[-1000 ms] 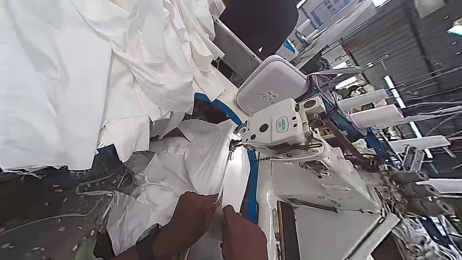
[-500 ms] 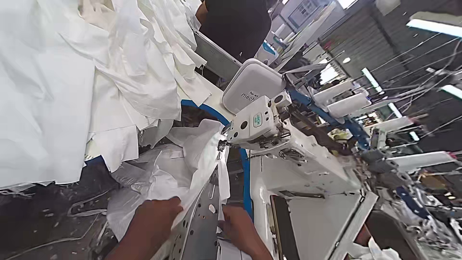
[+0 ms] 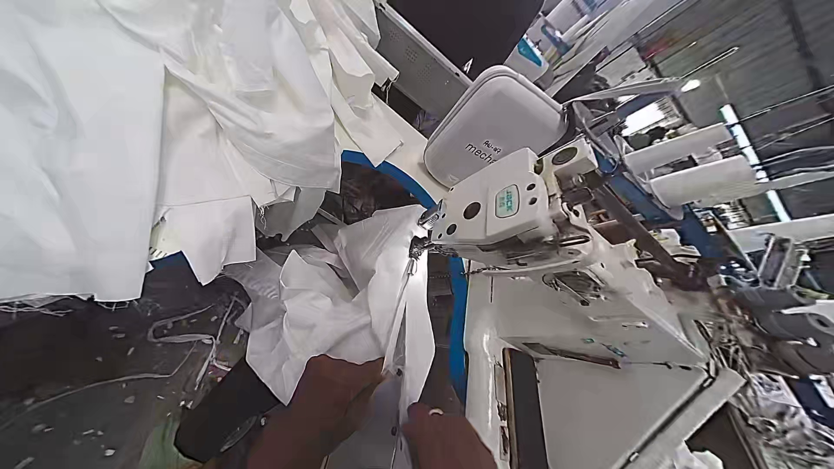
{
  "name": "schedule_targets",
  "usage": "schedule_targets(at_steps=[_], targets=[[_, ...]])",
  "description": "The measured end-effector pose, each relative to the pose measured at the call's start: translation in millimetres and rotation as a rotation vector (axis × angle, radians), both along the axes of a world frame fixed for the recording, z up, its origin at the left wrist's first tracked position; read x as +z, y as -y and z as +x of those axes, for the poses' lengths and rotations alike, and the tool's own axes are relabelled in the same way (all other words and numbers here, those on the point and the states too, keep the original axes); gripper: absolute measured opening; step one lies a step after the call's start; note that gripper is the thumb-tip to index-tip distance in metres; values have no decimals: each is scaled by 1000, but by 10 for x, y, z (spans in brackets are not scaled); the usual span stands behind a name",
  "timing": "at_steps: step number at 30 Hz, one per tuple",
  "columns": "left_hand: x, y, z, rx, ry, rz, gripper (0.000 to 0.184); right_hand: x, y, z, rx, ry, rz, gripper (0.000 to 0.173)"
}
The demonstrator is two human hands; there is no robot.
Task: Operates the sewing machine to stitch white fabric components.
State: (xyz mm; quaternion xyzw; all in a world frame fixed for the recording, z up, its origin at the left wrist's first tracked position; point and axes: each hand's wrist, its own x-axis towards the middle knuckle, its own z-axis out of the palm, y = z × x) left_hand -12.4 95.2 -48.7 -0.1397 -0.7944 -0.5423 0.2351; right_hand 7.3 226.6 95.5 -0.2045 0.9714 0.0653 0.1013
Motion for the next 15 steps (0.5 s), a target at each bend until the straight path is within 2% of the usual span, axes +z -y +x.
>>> schedule_targets(at_steps=[2, 4, 6, 9, 15], targets=[[22, 4, -66, -29, -12, 9, 28, 112, 88, -52, 19, -88, 77, 13], [81, 3, -119, -45, -8, -8, 25, 59, 269, -116, 72, -167, 117, 10], [160, 61, -161, -71, 53, -62, 21, -78, 317, -189, 88, -170, 92, 9], [188, 80, -208, -75, 94, -79, 24, -120, 311, -263, -20, -114, 98, 12], [16, -38, -388, 7, -19, 89, 31, -131, 408, -495, -85, -191, 174, 8]])
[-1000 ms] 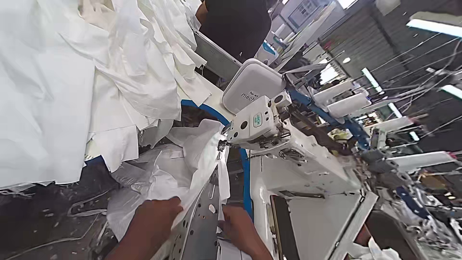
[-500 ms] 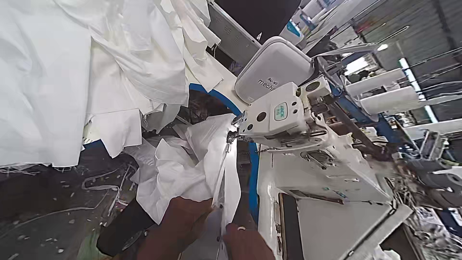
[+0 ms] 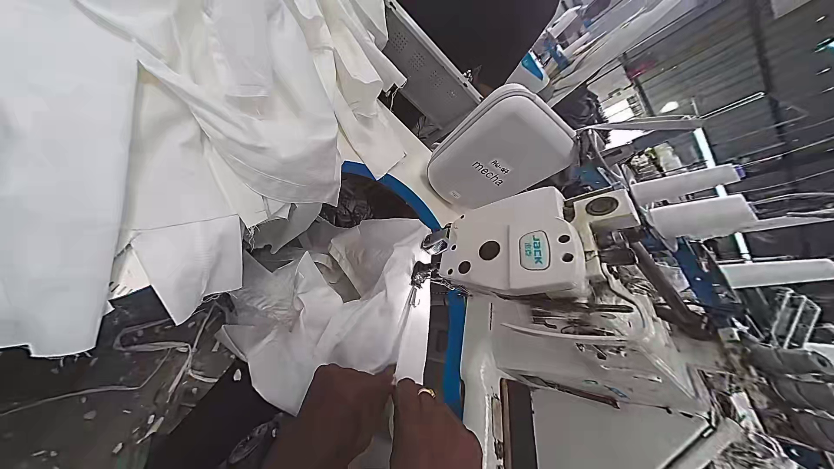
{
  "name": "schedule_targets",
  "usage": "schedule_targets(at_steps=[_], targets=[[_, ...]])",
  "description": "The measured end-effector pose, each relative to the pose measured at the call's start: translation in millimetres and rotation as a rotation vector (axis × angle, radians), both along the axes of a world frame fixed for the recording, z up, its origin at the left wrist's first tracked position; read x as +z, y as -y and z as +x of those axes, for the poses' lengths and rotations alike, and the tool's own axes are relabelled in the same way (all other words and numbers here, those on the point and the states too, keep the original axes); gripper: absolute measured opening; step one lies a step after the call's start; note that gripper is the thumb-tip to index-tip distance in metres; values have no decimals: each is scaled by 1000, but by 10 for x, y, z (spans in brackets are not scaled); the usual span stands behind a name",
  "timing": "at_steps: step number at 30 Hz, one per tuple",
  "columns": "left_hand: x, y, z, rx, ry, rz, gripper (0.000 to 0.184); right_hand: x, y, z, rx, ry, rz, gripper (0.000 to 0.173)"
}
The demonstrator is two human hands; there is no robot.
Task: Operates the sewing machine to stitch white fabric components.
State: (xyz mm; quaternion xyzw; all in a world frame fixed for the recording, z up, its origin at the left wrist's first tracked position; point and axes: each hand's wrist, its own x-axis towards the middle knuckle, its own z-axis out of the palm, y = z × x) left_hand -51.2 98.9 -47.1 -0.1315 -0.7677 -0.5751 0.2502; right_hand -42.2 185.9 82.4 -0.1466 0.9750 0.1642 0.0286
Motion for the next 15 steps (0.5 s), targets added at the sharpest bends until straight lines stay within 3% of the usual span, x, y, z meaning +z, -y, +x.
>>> schedule_targets(at_steps=[8, 10, 13, 15], targets=[[-59, -132, -476, 42, -44, 83, 32, -4, -31, -495, -100, 79, -91, 13], [-43, -141, -546, 29, -21, 80, 31, -84, -279, -479, -108, 109, -212, 14], [60, 12, -474, -34, 38, -30, 27, -511, -796, -120, -148, 102, -580, 16], [142, 59, -315, -72, 52, -101, 24, -485, -861, 17, -62, 22, -643, 13]])
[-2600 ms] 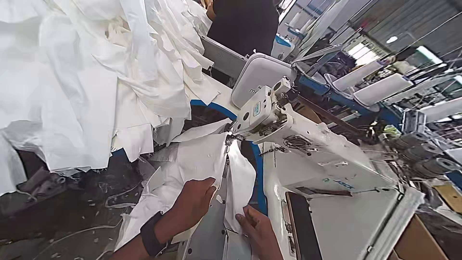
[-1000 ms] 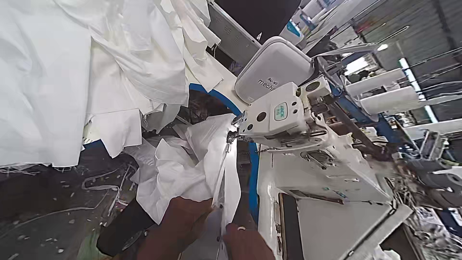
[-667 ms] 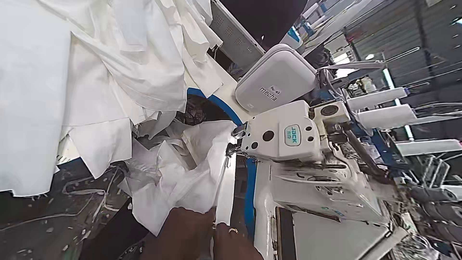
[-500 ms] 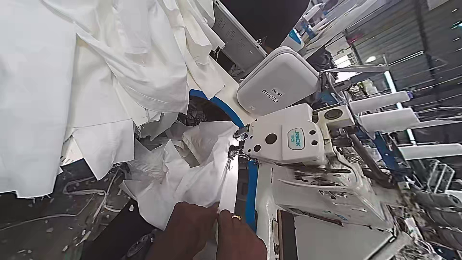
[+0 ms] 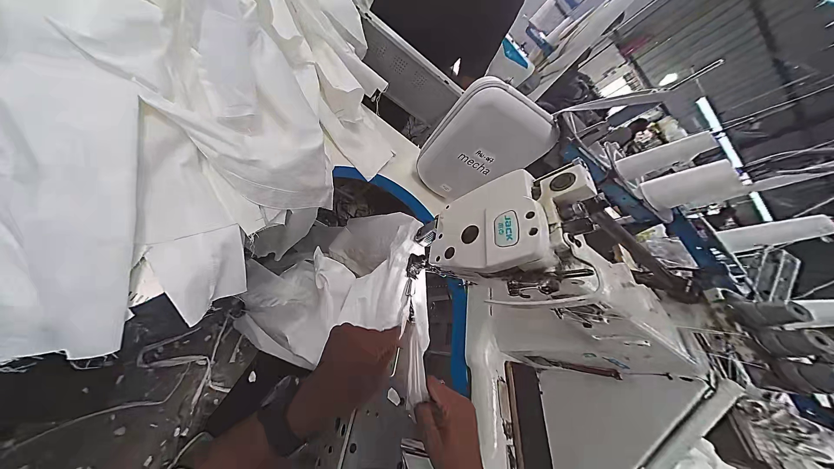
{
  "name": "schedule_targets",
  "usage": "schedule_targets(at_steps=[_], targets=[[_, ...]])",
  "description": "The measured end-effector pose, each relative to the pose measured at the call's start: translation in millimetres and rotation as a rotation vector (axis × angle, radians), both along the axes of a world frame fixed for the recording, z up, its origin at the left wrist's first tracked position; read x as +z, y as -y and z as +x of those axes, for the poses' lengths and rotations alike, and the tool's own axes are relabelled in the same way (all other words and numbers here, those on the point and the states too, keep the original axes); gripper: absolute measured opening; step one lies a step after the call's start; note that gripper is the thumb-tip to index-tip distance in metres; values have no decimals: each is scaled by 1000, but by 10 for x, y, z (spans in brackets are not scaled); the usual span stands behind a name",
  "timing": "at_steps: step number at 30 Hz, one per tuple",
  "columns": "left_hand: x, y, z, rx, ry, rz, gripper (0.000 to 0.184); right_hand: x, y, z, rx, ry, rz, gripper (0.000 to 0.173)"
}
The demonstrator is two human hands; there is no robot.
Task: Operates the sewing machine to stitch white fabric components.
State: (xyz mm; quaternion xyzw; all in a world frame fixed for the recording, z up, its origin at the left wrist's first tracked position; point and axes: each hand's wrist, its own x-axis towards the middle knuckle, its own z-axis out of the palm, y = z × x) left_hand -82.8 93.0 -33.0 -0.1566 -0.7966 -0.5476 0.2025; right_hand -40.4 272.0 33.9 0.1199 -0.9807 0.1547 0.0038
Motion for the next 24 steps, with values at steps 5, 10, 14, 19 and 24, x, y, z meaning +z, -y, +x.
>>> schedule_targets(at_steps=[5, 10, 14, 19, 24], targets=[[-108, -8, 122, -139, 67, 99, 21, 193, 500, -264, 340, -332, 287, 20], [-179, -91, -167, -161, 131, 344, 28, 112, 497, -484, 285, -302, 248, 19], [-25, 19, -19, -41, 91, 160, 28, -77, 252, -285, 47, -263, 143, 16], [-96, 313, 312, 1, 179, 64, 27, -338, -261, 11, -153, 202, -675, 20], [-14, 141, 202, -32, 70, 59, 24, 296, -66, 0, 101, -180, 88, 21]])
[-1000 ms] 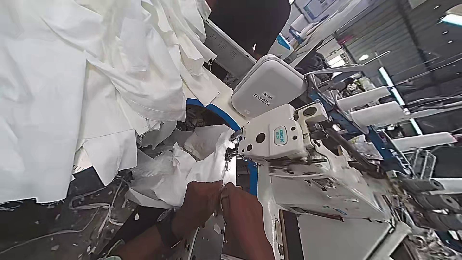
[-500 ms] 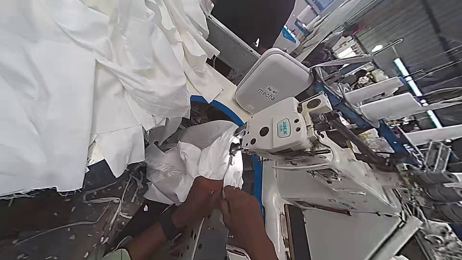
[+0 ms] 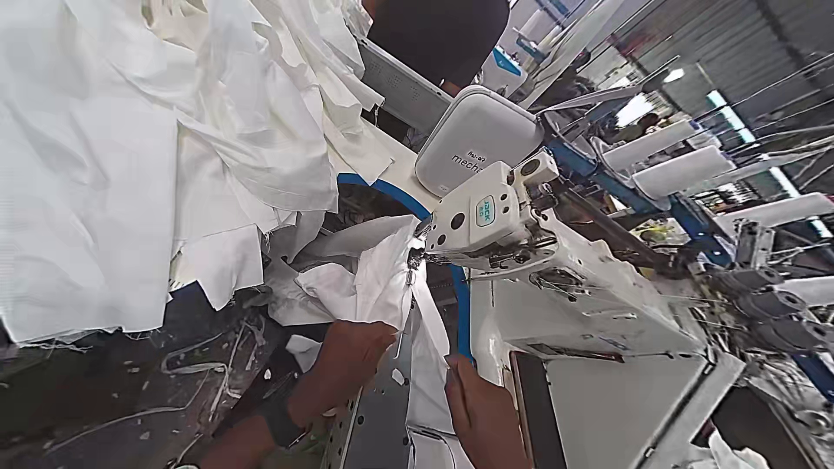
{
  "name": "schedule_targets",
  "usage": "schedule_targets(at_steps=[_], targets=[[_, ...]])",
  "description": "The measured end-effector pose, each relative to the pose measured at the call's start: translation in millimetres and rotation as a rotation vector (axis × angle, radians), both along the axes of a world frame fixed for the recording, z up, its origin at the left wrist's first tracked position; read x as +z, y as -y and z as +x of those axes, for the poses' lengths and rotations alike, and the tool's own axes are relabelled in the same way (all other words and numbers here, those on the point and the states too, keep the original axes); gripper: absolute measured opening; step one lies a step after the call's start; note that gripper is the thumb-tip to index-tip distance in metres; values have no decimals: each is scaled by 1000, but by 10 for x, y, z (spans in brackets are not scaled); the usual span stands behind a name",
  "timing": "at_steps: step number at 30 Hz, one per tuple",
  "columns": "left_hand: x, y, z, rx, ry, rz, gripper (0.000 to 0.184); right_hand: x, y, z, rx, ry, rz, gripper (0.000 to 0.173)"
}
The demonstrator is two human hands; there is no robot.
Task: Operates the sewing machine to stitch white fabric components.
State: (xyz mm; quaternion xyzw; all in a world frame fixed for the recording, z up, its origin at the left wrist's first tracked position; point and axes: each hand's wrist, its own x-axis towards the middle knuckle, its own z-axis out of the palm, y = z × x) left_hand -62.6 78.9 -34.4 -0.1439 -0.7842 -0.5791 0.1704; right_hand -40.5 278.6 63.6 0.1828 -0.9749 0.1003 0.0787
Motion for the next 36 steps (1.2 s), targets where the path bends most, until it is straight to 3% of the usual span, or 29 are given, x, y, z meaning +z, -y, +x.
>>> schedule_targets(at_steps=[2, 4, 7, 12, 21, 24, 26, 28, 30, 32, 35, 36], targets=[[-23, -124, 122, 33, -121, -37, 26, 124, 222, 156, -6, -2, 238, 16], [-72, -252, 261, 92, -170, -19, 27, 44, 406, 257, 28, -76, 297, 9], [-123, -305, 280, 125, -160, 16, 27, -155, 544, 226, 62, -211, 293, 9], [-120, -368, -7, 140, -121, 122, 26, -143, 490, -57, 84, -248, 320, 7], [-40, -342, -385, 189, -45, 48, 28, -421, 437, -305, -15, -329, 122, 16], [108, -157, -90, 92, 12, -77, 27, -361, 301, -282, -102, -114, 91, 12], [138, -58, 153, 40, 16, -127, 25, -286, 219, -489, -142, 298, 106, 15], [129, -6, 332, -14, 4, -147, 25, -456, 79, -749, -151, 701, 164, 24], [137, -10, 330, -31, -4, -152, 25, -567, -5, -885, -137, 839, 182, 29], [128, -9, 309, -15, -11, -147, 25, -493, -24, -721, -66, 725, 83, 28], [145, 63, 230, -4, -102, -156, 23, -318, -32, -202, 94, 206, -113, 17], [157, 82, 192, -29, -141, -162, 21, -188, 11, -73, 137, 143, -110, 17]])
